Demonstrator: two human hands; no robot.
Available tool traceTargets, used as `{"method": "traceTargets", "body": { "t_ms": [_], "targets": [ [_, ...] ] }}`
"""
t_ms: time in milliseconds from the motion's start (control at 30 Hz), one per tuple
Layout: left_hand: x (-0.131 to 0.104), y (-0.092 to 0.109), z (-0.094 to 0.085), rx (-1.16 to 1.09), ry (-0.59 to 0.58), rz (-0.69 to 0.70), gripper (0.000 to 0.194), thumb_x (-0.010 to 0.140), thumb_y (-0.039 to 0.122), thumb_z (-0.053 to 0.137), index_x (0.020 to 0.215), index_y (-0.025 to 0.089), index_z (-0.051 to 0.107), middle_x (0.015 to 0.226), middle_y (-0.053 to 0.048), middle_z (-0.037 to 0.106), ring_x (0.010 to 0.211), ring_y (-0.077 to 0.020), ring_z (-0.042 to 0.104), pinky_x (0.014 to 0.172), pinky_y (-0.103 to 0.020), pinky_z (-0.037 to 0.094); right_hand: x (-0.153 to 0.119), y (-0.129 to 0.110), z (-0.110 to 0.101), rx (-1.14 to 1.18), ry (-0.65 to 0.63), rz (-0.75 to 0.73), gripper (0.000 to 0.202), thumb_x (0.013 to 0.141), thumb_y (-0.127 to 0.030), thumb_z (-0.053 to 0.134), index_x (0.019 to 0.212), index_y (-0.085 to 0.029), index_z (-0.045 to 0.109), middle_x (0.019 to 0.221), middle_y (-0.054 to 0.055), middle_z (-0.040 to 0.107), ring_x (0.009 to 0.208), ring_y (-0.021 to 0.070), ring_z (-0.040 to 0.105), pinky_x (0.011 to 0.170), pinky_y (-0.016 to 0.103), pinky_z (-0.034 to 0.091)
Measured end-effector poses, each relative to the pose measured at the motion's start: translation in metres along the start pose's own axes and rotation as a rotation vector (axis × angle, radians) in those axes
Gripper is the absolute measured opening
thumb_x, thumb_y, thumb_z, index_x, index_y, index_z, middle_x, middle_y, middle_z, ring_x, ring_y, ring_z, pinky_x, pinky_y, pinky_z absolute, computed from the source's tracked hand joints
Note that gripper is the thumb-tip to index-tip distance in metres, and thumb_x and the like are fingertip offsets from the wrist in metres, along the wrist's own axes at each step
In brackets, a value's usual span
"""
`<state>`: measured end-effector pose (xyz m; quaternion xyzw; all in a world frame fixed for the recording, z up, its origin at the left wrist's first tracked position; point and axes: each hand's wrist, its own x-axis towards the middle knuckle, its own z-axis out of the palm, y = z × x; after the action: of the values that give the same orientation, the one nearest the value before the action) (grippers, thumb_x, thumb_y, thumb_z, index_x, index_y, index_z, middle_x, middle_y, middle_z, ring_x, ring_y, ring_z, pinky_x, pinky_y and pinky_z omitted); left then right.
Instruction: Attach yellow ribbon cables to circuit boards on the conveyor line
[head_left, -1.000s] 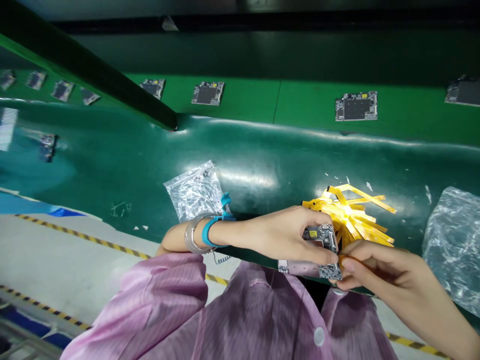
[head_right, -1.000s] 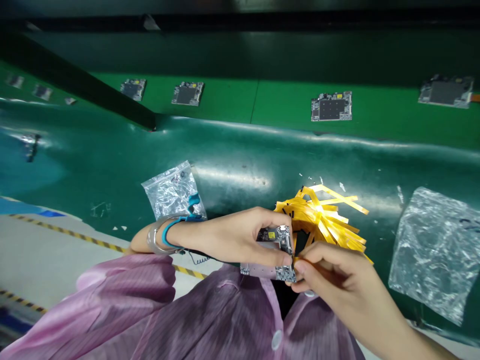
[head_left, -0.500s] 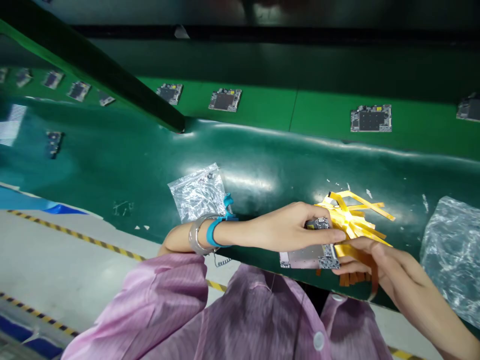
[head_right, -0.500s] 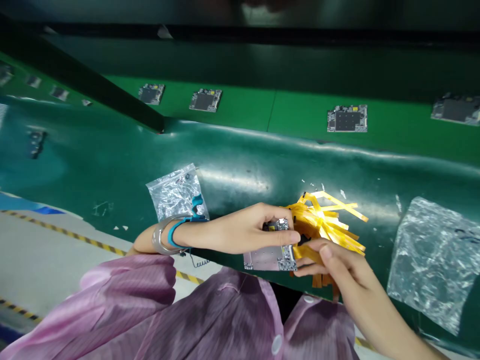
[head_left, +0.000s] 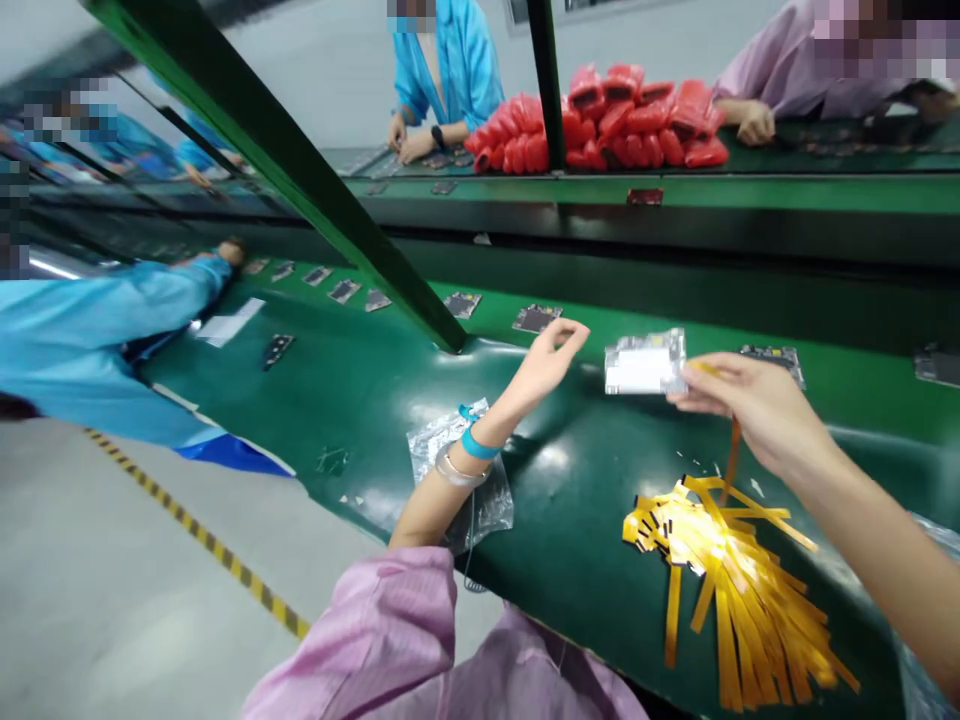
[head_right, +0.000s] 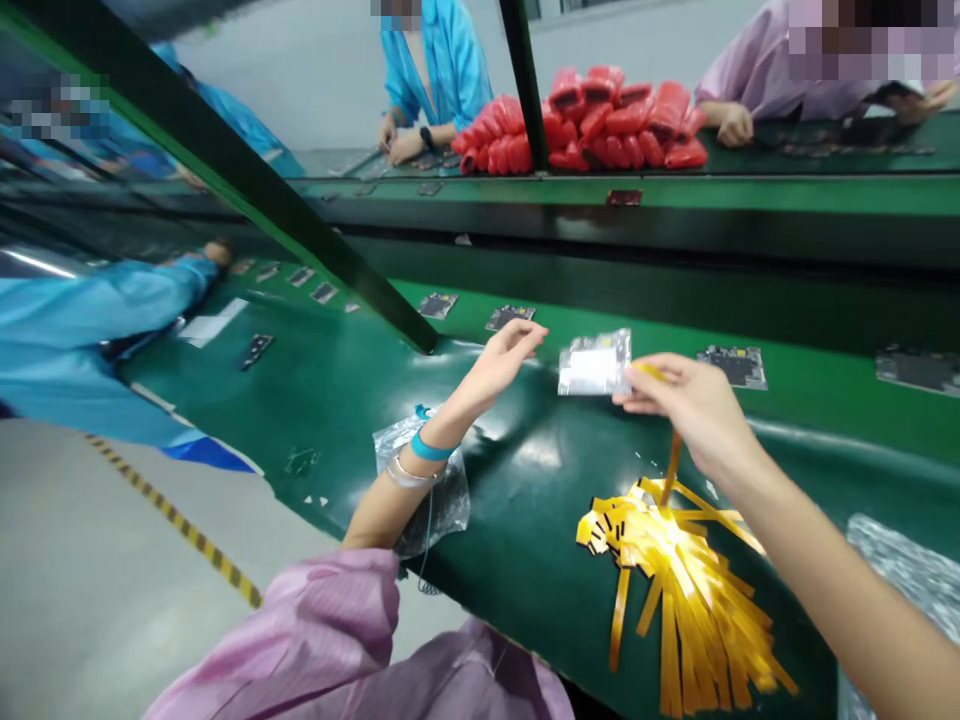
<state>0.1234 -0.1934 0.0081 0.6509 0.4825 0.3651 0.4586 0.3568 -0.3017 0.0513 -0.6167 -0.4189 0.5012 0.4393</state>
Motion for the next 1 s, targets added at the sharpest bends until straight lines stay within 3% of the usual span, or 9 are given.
{"method": "traceTargets", "body": {
  "t_ms": [100,200,367,467,667,767,867,1000],
  "targets": [
    [0.019,-0.018,-0.022,0.051,0.057,-0.008,0.016,0.096,0.03,0.057,0.099,0.015,0.062,0.109,-0.008,0.069,0.104,-0.0186,0.062,0.095,-0.03,0.047,0.039,-0.003,-0.007,-0.034,0.091,-0.081,0.038,0.1,-0.045,0.065,0.12,-0.013,0.068,0.126,0.012,0.072,0.119,0.0249,0.069,0.098,0.034,0.055],
    [0.024,-0.028,-0.038,0.103,0.078,-0.009,0.009,0.09,0.024,0.063,0.094,0.016,0.065,0.105,-0.008,0.071,0.104,-0.0196,0.063,0.098,-0.031,0.046,0.057,0.017,-0.02,-0.132,0.22,-0.117,0.027,0.103,-0.039,0.062,0.12,-0.02,0.07,0.135,0.009,0.066,0.119,0.0263,0.065,0.101,0.044,0.054],
    [0.023,-0.024,-0.044,0.128,0.135,-0.01,0.01,0.087,0.021,0.062,0.095,0.016,0.065,0.11,-0.01,0.071,0.109,-0.0218,0.063,0.1,-0.034,0.046,0.035,0.058,-0.04,-0.304,0.251,-0.141,0.025,0.101,-0.036,0.062,0.117,-0.017,0.067,0.129,0.012,0.068,0.121,0.0269,0.063,0.104,0.046,0.05],
    [0.017,-0.01,-0.028,0.083,0.098,0.024,0.015,0.09,0.023,0.06,0.102,0.016,0.065,0.118,-0.011,0.07,0.112,-0.0209,0.063,0.103,-0.033,0.046,0.003,0.064,-0.045,-0.409,0.132,-0.155,0.026,0.099,-0.04,0.059,0.107,-0.018,0.07,0.116,0.013,0.074,0.109,0.0263,0.068,0.095,0.037,0.051],
    [-0.009,0.037,0.021,-0.061,-0.077,0.123,0.018,0.092,0.023,0.061,0.107,0.014,0.066,0.122,-0.012,0.071,0.116,-0.02,0.064,0.105,-0.031,0.047,-0.051,0.059,-0.026,-0.624,-0.309,-0.172,0.018,0.092,-0.035,0.062,0.087,-0.023,0.076,0.078,0.002,0.075,0.07,0.0197,0.067,0.065,0.03,0.05],
    [-0.023,0.06,0.034,-0.178,-0.2,0.193,0.016,0.093,0.023,0.061,0.106,0.014,0.065,0.122,-0.012,0.071,0.117,-0.0201,0.065,0.106,-0.033,0.048,-0.067,0.063,-0.016,-0.736,-0.384,-0.189,0.018,0.09,-0.03,0.061,0.076,-0.025,0.072,0.072,0.001,0.071,0.069,0.0204,0.066,0.061,0.03,0.045],
    [-0.031,0.082,0.025,-0.173,-0.245,0.22,0.016,0.095,0.027,0.062,0.104,0.014,0.064,0.114,-0.011,0.073,0.107,-0.0185,0.069,0.099,-0.032,0.052,-0.074,0.072,-0.02,-0.846,-0.316,-0.177,0.018,0.093,-0.034,0.059,0.083,-0.026,0.07,0.077,0.002,0.071,0.072,0.023,0.067,0.062,0.032,0.044],
    [-0.045,0.093,-0.02,0.102,-0.103,0.21,0.022,0.096,0.034,0.062,0.103,0.014,0.066,0.105,-0.01,0.075,0.098,-0.019,0.071,0.092,-0.031,0.055,-0.072,0.089,-0.036,-0.968,-0.155,-0.143,0.023,0.097,-0.042,0.053,0.089,-0.025,0.066,0.087,0.006,0.072,0.076,0.0269,0.068,0.062,0.035,0.042]
  ]
}}
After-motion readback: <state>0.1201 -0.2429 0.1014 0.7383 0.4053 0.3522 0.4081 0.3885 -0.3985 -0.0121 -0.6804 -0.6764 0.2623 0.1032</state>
